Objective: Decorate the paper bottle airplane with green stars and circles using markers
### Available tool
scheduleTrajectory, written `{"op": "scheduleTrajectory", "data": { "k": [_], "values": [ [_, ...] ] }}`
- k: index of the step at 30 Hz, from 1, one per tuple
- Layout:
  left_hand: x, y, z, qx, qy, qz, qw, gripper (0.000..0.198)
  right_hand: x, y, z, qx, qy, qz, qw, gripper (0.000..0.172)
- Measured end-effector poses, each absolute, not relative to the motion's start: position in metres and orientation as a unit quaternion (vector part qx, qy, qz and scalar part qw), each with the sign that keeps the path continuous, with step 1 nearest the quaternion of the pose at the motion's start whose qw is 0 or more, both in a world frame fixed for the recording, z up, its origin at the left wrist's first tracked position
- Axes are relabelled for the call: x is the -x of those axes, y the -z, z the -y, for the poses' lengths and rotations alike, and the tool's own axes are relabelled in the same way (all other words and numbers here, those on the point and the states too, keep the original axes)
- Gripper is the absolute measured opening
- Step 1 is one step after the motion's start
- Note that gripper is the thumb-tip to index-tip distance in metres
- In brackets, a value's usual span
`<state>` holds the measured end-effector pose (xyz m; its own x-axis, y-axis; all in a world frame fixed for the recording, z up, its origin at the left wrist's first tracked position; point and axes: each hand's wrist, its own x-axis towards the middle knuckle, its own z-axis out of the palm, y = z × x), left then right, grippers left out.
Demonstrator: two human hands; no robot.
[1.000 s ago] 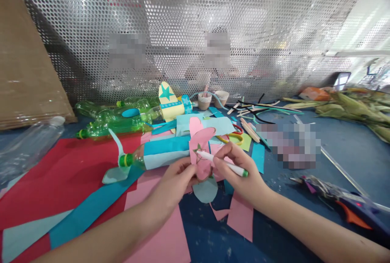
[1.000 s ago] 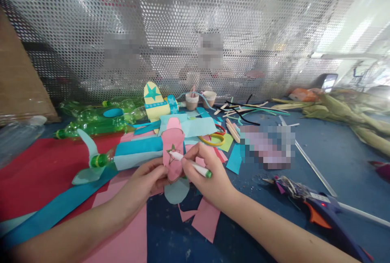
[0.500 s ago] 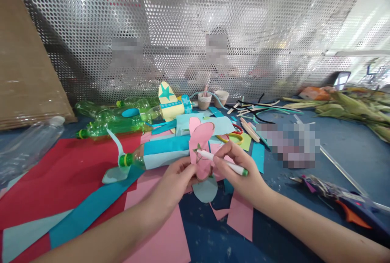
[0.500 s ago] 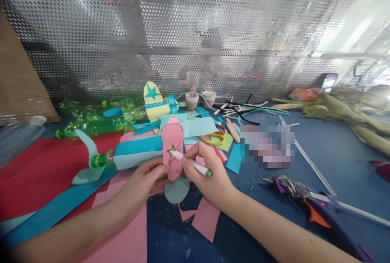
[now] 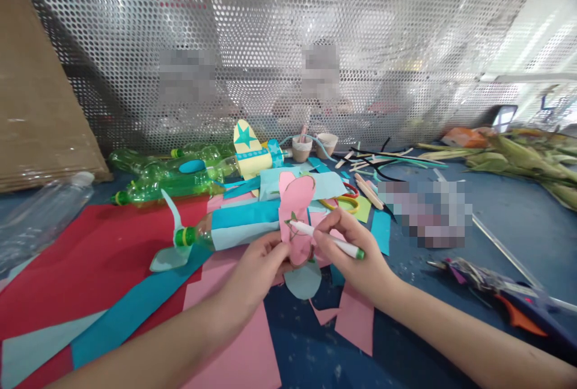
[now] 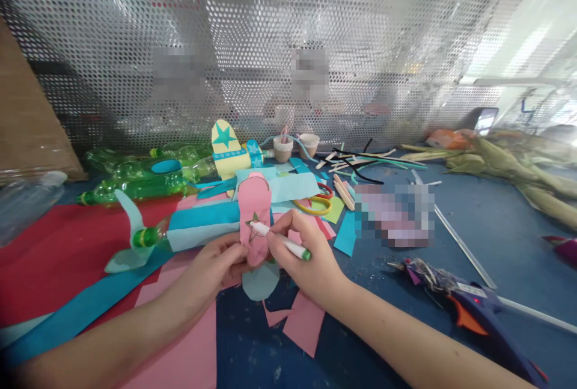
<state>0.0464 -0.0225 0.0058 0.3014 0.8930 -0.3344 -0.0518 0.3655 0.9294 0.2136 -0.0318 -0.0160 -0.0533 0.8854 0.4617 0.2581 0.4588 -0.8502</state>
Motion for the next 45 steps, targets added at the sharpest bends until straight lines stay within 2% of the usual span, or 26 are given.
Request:
{"op": "scheduleTrajectory", "data": {
  "k": [36, 42, 45],
  "values": [
    [-0.0464, -0.0105, 0.0258, -0.441, -0.337, -0.505, 0.661, 0.011, -0.214, 0.013, 0.0326, 0.426, -0.281, 0.663, 0.548, 0.016],
    [-0.0467, -0.0122, 0.025, -0.44, -0.332, -0.503, 0.665, 0.018, -0.2143, 0.0131, 0.0328, 0.422, -0.275, 0.669, 0.546, 0.016],
    [-0.0466, -0.0118, 0.0248, -0.447, -0.338, -0.495, 0.664, 0.013, -0.2142, 0.0132, 0.0324, 0.422, -0.272, 0.67, 0.546, 0.016]
  ]
}}
